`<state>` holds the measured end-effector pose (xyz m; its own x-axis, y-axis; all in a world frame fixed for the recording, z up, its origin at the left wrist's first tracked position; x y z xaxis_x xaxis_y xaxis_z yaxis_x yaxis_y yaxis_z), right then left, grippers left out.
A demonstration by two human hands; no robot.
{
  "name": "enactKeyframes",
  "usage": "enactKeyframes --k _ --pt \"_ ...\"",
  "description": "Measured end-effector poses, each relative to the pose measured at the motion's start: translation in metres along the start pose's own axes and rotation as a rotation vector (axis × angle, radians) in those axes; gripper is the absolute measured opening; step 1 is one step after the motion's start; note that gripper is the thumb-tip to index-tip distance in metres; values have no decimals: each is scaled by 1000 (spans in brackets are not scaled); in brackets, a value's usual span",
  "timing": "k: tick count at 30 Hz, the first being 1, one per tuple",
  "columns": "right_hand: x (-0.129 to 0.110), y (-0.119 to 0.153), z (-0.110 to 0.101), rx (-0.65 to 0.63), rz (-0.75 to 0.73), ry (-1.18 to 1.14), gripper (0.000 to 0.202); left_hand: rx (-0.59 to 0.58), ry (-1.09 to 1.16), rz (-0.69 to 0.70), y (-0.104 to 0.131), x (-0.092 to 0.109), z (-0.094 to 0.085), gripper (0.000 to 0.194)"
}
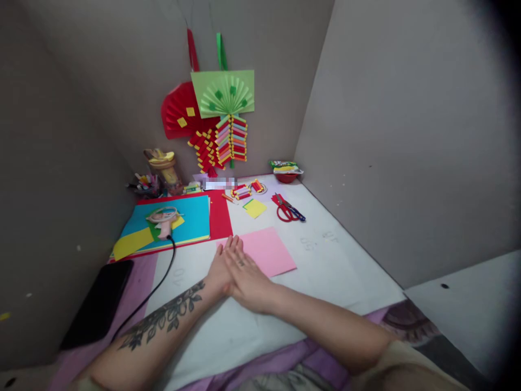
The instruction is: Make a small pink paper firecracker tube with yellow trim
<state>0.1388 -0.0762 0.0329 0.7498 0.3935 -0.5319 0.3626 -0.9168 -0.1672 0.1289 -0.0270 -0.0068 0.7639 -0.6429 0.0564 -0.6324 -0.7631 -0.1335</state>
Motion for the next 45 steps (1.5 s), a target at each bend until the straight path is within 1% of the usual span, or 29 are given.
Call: enactKeyframes --k 1,2,3,5,7,9,11,13,14,16,18,19,21,24,27,30,33,35,36,38,39,40,41,43,45 --pt "23 10 4 -67 70 69 79 -6 16 16 1 1 1 64" --pt "44 21 3 -111 128 137 79 -13 28 23 1 1 1 64" --pt "65 33 0 -137 180 198 75 -12 32 18 1 0 0 64" --pt "102 57 -14 -137 316 309 69 -1 29 5 2 -1 -5 64" --pt "129 78 -32 -130 446 382 63 15 22 -14 2 0 -11 65" --pt "139 87 -45 -137 530 417 62 48 13 -16 3 4 -20 63" --pt "131 79 -51 -116 534 418 64 88 8 17 6 12 -28 61" --pt "107 56 -50 -53 439 380 64 97 15 60 10 20 -30 61" --pt "92 42 -45 -29 361 343 63 78 24 78 12 23 -28 61" --pt "69 19 -28 -49 246 281 62 13 39 104 17 25 -20 62" --pt "63 8 -14 -87 208 259 61 -38 41 120 21 24 -13 62" --pt "65 7 -10 -104 197 257 63 -48 38 122 24 22 -12 63" --pt "78 13 -10 -116 213 277 65 -47 29 118 28 16 -11 67" --pt "107 32 -25 -92 313 342 63 -46 22 97 36 7 -13 67" --pt "133 52 -39 -83 410 407 60 -49 23 48 46 -3 -15 66" --pt "151 66 -48 -103 475 454 58 -72 18 25 54 -7 -20 70" --pt "160 71 -62 -98 582 506 60 -151 -15 -19 50 -10 -28 76" --pt "155 61 -72 -49 620 525 63 -185 -22 -74 37 -11 -34 72" --pt "148 50 -74 -15 599 514 64 -166 -3 -79 28 -8 -38 66" --pt "124 23 -69 44 468 417 64 -65 33 -34 9 2 -43 65" --pt "111 9 -60 34 374 351 61 -44 50 12 2 8 -39 68" --pt "100 -2 -50 11 300 303 58 -53 68 64 -2 13 -31 71" --pt "94 -9 -40 -16 257 277 57 -59 76 92 -4 15 -23 74" --pt "92 -15 -25 -63 226 269 60 -44 66 97 -2 11 -11 78" --pt "101 -10 -21 -71 243 288 65 -11 38 72 5 0 -7 79"
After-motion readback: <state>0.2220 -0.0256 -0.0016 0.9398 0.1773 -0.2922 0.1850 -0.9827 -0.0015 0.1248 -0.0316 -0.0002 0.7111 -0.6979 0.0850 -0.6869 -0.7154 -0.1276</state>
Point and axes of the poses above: each hand's wrist, its own y-axis away from the middle knuckle, its own z-axis out of the palm, x = y × z, the point moved 9 cm from there along -y, towards the middle knuckle, and after that the axes turned 4 degrees about x, right-handed, at the moved point
